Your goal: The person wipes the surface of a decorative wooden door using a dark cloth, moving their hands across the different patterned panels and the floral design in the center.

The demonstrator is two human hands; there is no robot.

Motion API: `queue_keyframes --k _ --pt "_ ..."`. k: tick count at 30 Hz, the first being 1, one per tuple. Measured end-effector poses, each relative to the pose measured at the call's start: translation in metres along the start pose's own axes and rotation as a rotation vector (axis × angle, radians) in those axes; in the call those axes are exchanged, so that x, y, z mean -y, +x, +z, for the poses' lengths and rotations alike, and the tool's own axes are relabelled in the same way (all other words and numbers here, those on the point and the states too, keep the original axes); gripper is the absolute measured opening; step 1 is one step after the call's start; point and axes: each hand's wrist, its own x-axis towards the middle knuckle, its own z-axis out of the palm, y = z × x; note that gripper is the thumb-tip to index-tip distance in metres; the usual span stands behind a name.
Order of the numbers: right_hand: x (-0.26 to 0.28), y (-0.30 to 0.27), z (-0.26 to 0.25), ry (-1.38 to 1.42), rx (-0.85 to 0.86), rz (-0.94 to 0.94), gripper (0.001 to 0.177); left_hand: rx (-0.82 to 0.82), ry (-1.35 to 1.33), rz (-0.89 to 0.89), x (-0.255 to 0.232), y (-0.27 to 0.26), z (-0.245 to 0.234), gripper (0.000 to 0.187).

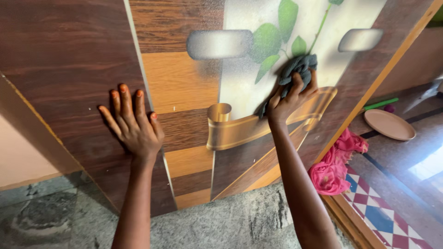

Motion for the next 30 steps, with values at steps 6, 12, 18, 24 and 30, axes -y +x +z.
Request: queue_keyframes --k 6,12,18,24,30 --pt "-0.010 -0.004 -0.015 -0.043 0.070 -0.127 0.040 -0.038 0.044 0.026 0.000 0.001 0.002 0.053" --pt "-0.016 -0.010 -0.024 -0.047 0.121 -0.165 0.039 -0.056 0.040 0.032 -0.001 0.003 0.002 0.053" --pt "-0.014 0.023 -0.032 -0.172 0.141 -0.170 0.040 -0.012 0.006 0.011 -0.004 0.003 -0.006 0.052" --pt "-0.017 0.098 -0.011 -0.115 0.001 -0.046 0.038 -0.067 0.004 0.048 -0.002 0.004 -0.001 0.051" --pt "-0.033 0.068 -0.001 -0.161 -0.062 -0.070 0.034 -0.055 0.013 0.044 0.000 0.003 0.000 0.052"
